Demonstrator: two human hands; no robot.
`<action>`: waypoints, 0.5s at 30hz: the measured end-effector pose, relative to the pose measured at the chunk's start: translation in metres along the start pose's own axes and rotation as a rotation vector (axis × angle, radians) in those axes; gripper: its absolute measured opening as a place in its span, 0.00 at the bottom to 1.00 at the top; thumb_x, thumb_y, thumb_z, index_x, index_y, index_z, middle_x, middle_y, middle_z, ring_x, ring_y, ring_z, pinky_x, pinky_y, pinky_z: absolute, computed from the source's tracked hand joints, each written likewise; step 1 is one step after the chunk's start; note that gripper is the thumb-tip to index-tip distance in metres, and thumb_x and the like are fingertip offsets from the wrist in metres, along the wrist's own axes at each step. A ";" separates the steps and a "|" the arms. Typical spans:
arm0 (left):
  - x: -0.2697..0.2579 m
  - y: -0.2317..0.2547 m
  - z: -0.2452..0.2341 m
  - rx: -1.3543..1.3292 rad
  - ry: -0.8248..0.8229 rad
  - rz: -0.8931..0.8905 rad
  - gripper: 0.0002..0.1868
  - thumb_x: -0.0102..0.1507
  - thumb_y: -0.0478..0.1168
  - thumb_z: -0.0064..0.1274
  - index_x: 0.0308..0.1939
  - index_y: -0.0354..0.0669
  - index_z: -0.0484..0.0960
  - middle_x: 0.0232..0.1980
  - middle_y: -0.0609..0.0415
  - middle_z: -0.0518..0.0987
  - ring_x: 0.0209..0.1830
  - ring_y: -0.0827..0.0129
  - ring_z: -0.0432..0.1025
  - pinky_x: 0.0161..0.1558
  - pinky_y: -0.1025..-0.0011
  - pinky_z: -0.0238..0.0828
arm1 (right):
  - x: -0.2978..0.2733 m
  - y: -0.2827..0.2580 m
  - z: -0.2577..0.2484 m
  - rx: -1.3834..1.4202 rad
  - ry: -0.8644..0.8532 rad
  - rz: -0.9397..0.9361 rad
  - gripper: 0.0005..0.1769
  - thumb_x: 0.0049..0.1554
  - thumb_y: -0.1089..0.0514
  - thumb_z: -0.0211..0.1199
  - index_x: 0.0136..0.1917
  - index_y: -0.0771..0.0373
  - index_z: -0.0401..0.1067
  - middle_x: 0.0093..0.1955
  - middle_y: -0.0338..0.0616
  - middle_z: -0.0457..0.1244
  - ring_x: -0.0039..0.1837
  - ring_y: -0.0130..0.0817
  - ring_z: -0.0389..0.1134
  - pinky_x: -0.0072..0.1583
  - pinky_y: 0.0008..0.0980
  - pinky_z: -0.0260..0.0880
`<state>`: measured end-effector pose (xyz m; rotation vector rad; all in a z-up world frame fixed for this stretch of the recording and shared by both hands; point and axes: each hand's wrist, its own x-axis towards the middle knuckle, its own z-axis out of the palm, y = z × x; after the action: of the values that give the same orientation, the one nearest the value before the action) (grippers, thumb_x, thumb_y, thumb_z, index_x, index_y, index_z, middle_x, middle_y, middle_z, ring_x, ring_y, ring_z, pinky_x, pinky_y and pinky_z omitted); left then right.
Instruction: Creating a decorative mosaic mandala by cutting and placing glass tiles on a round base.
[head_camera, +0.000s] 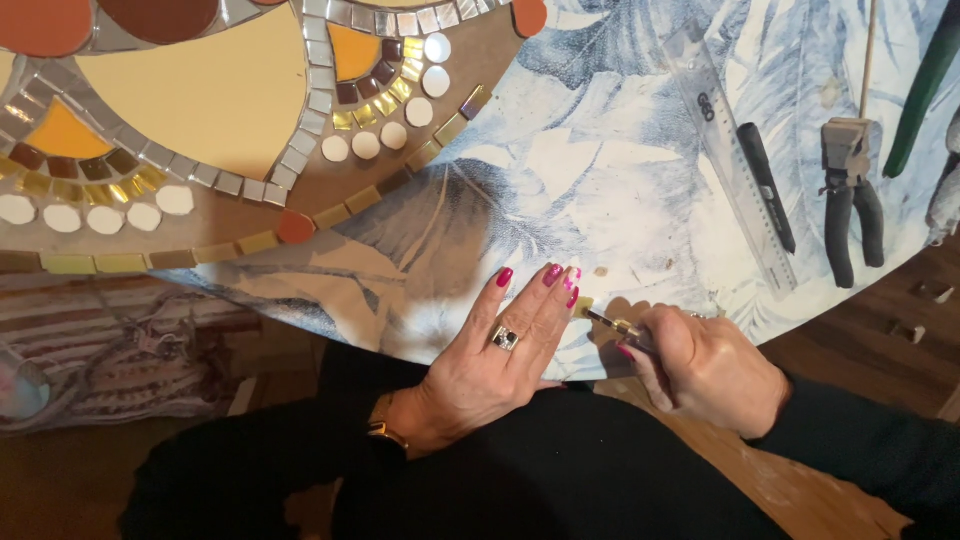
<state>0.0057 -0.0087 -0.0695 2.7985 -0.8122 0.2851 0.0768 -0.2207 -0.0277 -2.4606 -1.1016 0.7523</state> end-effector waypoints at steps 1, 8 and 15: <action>-0.001 0.001 0.001 0.001 0.000 0.000 0.38 0.55 0.64 0.40 0.57 0.36 0.64 0.62 0.44 0.59 0.64 0.60 0.51 0.62 0.56 0.40 | 0.000 0.000 0.000 0.001 0.000 0.000 0.11 0.46 0.58 0.56 0.34 0.65 0.56 0.23 0.40 0.60 0.19 0.28 0.59 0.22 0.24 0.60; -0.001 0.001 0.002 -0.021 0.009 0.013 0.39 0.55 0.64 0.42 0.57 0.36 0.64 0.62 0.44 0.58 0.64 0.59 0.50 0.62 0.55 0.40 | 0.001 -0.003 -0.004 0.031 -0.026 0.038 0.12 0.45 0.57 0.57 0.34 0.64 0.57 0.25 0.39 0.62 0.20 0.29 0.61 0.23 0.25 0.62; 0.000 0.000 0.001 -0.017 0.018 0.011 0.38 0.56 0.63 0.41 0.57 0.35 0.64 0.62 0.44 0.58 0.64 0.60 0.51 0.62 0.55 0.41 | 0.002 0.001 -0.001 0.007 -0.020 -0.029 0.10 0.47 0.58 0.55 0.35 0.64 0.57 0.24 0.38 0.60 0.19 0.26 0.59 0.22 0.23 0.62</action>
<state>0.0056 -0.0087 -0.0710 2.7726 -0.8220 0.3038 0.0792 -0.2199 -0.0283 -2.4309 -1.1376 0.7718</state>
